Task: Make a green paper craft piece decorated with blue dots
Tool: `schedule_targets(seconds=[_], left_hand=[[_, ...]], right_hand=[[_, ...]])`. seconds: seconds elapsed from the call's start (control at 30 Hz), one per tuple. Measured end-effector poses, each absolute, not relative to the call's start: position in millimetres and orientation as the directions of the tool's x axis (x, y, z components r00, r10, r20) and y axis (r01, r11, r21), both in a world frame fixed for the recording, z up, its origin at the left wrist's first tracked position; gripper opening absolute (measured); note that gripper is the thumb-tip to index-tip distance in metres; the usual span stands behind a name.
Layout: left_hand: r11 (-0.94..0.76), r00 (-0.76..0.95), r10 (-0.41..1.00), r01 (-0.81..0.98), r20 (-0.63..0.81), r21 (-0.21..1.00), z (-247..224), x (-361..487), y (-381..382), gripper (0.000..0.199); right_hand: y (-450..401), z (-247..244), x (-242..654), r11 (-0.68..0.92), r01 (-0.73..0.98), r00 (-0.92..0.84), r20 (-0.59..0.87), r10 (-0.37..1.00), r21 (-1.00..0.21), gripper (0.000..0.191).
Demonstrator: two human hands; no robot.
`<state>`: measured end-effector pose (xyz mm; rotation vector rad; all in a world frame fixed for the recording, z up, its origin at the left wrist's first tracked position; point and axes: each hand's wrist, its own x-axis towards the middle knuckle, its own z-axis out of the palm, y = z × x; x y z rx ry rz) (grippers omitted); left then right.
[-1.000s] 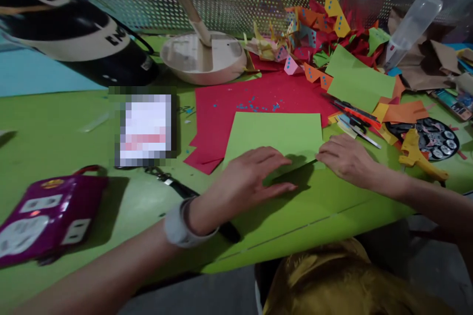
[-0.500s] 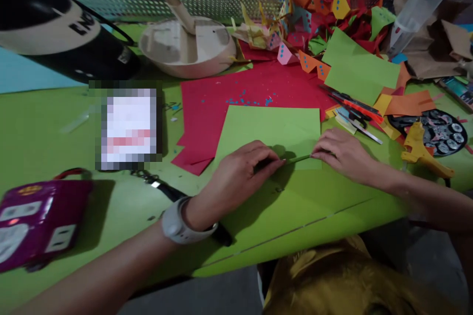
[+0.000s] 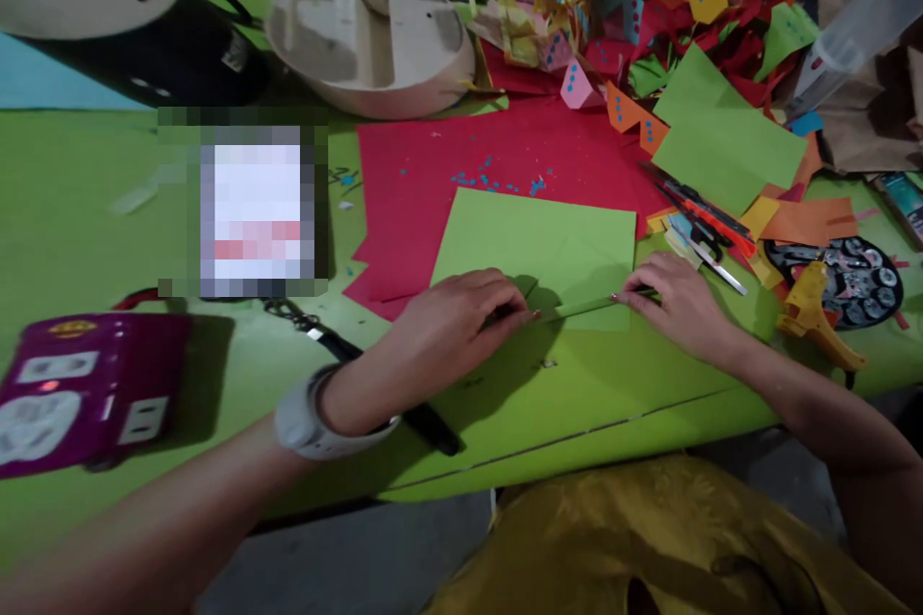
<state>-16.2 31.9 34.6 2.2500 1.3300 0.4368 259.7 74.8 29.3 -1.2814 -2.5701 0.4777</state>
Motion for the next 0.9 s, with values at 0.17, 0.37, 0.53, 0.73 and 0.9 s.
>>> schedule_targets(seconds=[0.17,0.37,0.53,0.73,0.9], left_hand=[[-0.383,0.498,0.864,0.747,-0.077,0.543,39.5,-28.0,36.1,0.029],[-0.367,0.511,0.848,0.757,-0.14,0.54,41.5,-42.3,41.4,0.028],[-0.391,0.355,0.918,0.888,0.178,0.244,54.4,-24.3,20.9,0.027],[-0.782,0.74,0.621,0.607,0.259,0.139,31.0,25.6,-11.0,0.066],[-0.72,0.703,0.693,0.659,0.16,0.218,12.8,30.6,-11.7,0.093]], right_hand=[[75.3,30.1,260.9,0.562,0.725,-0.592,0.057,0.804,-0.399,0.033],[76.4,29.1,261.5,0.571,0.716,-0.594,0.078,0.801,-0.402,0.032],[77.6,27.5,262.1,0.571,0.705,-0.602,0.071,0.795,-0.421,0.031],[77.3,28.2,262.0,0.566,0.705,-0.595,0.078,0.8,-0.427,0.028],[77.5,30.2,261.6,0.568,0.701,-0.601,0.071,0.796,-0.431,0.032]])
